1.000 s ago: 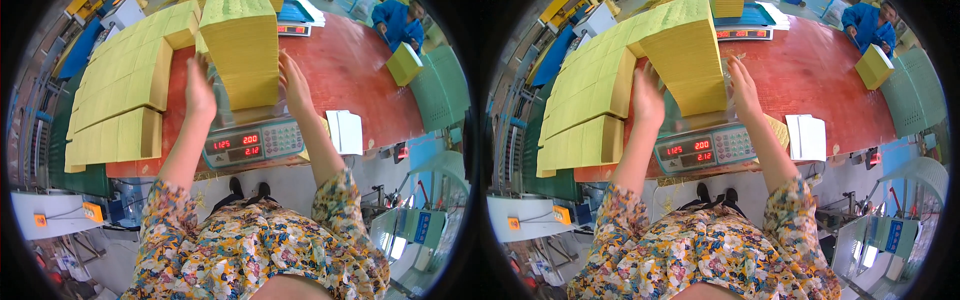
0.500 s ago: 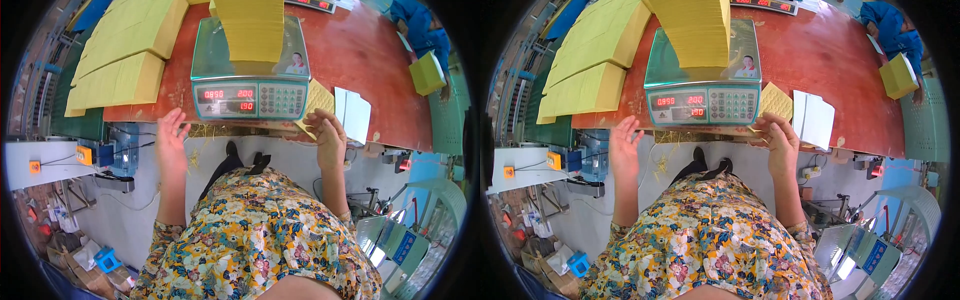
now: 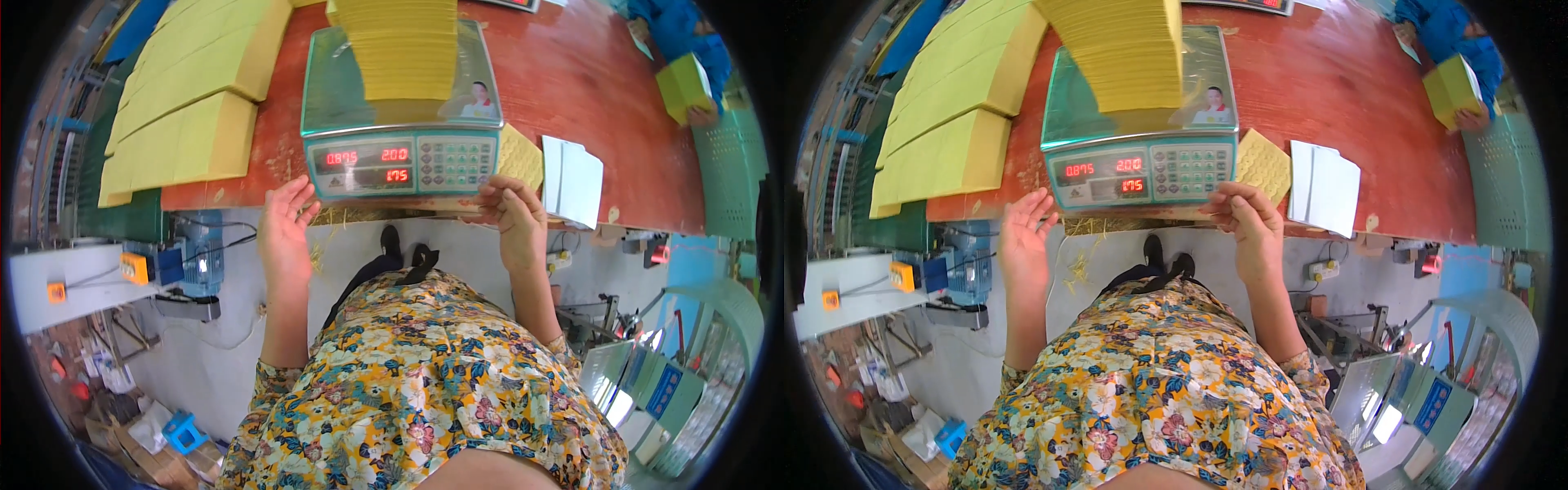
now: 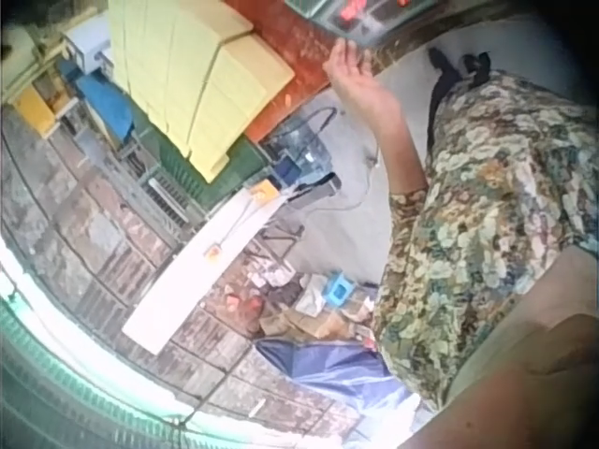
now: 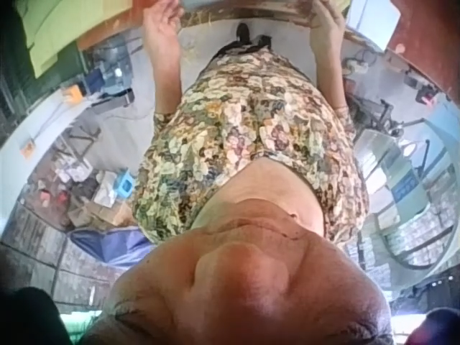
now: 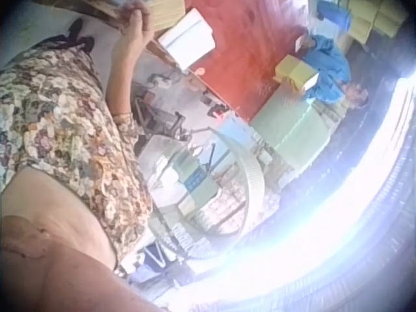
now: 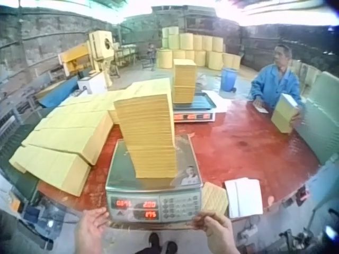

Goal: Weigh stacks of textured yellow manufactured sheets on an electronic scale and organize them on a workbench.

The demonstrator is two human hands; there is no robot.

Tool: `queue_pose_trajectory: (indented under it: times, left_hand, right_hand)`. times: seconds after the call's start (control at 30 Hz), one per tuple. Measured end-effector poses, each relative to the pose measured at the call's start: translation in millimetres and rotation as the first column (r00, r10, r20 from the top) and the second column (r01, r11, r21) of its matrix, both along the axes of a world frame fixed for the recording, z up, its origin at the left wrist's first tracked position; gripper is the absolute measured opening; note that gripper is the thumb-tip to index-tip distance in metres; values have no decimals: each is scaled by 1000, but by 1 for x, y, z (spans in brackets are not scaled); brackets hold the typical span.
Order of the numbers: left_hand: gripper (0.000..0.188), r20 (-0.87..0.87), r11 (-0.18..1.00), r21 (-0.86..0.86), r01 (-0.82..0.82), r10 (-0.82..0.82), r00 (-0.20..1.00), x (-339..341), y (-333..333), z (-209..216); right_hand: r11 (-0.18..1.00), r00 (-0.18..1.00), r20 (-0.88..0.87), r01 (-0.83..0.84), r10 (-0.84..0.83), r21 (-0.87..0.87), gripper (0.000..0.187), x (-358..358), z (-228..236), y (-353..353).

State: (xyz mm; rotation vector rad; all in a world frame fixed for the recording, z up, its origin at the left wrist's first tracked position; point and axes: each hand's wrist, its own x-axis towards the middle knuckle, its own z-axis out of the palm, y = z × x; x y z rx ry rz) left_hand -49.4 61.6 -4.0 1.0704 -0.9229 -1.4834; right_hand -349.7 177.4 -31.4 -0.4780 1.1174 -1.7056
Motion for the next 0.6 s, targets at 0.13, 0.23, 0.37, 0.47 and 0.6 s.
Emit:
queue_pose_trajectory:
  times: [0.13, 0.23, 0.37, 0.47, 0.6]
  left_hand:
    - [41, 64, 986, -67, 152, -148, 987, -21, -11, 11]
    - [29, 310, 897, -130, 422, -368, 877, -51, -15, 20]
    - [22, 494, 581, -157, 799, -654, 573, -115, -2, 21]
    - [32, 816, 151, -363, 920, -425, 392, -163, 11, 5]
    - [37, 931, -119, -365, 923, -77, 358, -210, 30, -46]
  right_hand:
    - [999, 999, -31, 20, -19, 40, 21, 13, -2, -2]
    - [991, 989, -111, -81, 93, 106, 19, 26, -13, 6]
    - [981, 984, -146, -75, 102, 181, 19, 43, -24, 28]
    - [945, 962, -246, -30, 115, 327, 21, 43, -44, 49]
    - [883, 968, -16, 235, -250, 407, 25, 12, -73, 60]
